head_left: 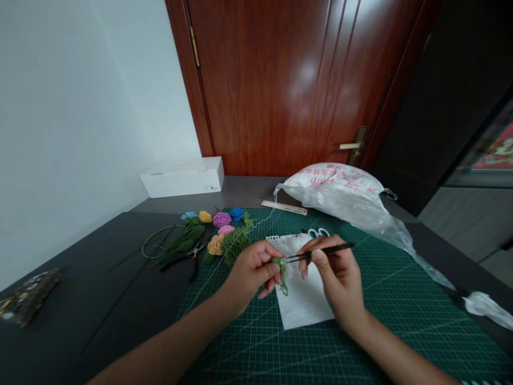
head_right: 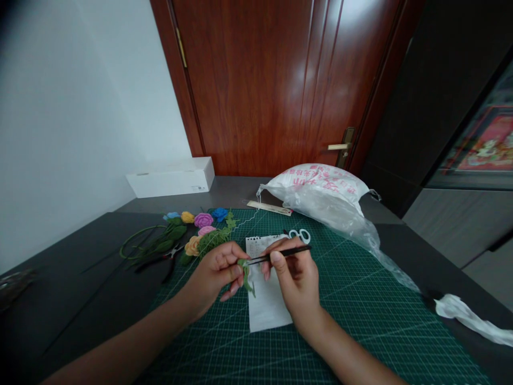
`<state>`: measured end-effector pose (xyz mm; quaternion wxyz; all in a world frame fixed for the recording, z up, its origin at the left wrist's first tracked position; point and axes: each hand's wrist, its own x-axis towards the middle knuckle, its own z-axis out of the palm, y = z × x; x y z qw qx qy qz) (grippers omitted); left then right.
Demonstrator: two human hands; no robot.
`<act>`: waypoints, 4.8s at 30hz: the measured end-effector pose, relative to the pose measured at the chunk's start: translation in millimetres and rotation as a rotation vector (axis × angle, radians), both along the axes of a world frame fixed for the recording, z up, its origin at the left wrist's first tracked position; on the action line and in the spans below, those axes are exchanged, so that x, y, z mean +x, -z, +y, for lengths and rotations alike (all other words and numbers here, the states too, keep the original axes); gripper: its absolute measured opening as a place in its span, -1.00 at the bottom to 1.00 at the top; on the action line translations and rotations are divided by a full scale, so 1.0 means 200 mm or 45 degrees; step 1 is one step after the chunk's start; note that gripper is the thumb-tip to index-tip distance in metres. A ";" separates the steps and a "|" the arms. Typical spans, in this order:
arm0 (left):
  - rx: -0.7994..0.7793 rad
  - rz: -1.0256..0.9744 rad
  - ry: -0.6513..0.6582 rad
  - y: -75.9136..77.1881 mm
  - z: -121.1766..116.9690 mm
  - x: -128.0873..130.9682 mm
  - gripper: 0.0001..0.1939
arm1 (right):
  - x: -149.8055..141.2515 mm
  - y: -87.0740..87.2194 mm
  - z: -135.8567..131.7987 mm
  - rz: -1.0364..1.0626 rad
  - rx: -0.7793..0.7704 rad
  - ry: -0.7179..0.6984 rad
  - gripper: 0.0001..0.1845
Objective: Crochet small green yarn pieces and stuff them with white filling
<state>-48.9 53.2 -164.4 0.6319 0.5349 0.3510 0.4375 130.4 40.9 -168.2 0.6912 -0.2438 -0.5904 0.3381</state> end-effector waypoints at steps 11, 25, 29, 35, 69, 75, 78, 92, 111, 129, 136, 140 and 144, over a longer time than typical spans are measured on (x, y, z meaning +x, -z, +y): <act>0.022 0.020 0.003 0.00 0.01 0.00 -0.79 | -0.01 0.02 -0.03 -0.053 0.070 -0.003 -0.93; -0.009 0.044 0.032 0.02 0.01 0.00 -0.80 | 0.01 0.01 -0.04 -0.094 0.119 0.095 -0.94; -0.018 0.047 0.043 0.02 0.01 0.00 -0.79 | 0.01 0.03 -0.03 -0.162 0.138 0.090 -0.91; -0.014 0.037 0.038 0.01 0.00 0.00 -0.80 | 0.01 0.02 -0.04 -0.117 0.114 0.090 -0.89; -0.015 0.012 0.061 0.02 0.01 0.00 -0.79 | 0.01 0.05 -0.03 -0.125 0.093 0.108 -0.89; -0.024 -0.020 0.075 0.01 0.00 0.01 -0.79 | 0.00 0.05 -0.03 -0.086 -0.038 0.043 -0.91; -0.037 -0.007 0.091 0.00 0.00 0.01 -0.80 | -0.02 0.05 -0.02 -0.041 -0.135 -0.090 -0.88; -0.017 -0.043 0.010 0.00 -0.02 0.02 -0.81 | -0.03 0.07 -0.01 -0.341 0.297 0.143 -0.86; 0.023 -0.055 0.032 -0.01 0.00 0.00 -0.76 | 0.01 0.05 -0.02 -0.175 0.136 0.147 -0.94; 0.050 -0.098 0.019 0.03 0.00 0.01 -0.69 | -0.01 0.04 -0.05 -0.154 0.054 0.236 -0.92; 0.064 -0.069 0.020 0.04 0.00 0.01 -0.73 | -0.01 0.04 -0.05 -0.136 0.028 0.228 -0.89; 0.059 -0.051 0.015 0.03 -0.01 0.01 -0.74 | -0.02 0.02 -0.05 -0.129 0.042 0.236 -0.88; 0.048 -0.036 0.010 0.02 -0.01 0.01 -0.78 | -0.03 0.02 -0.04 -0.060 -0.044 0.150 -0.85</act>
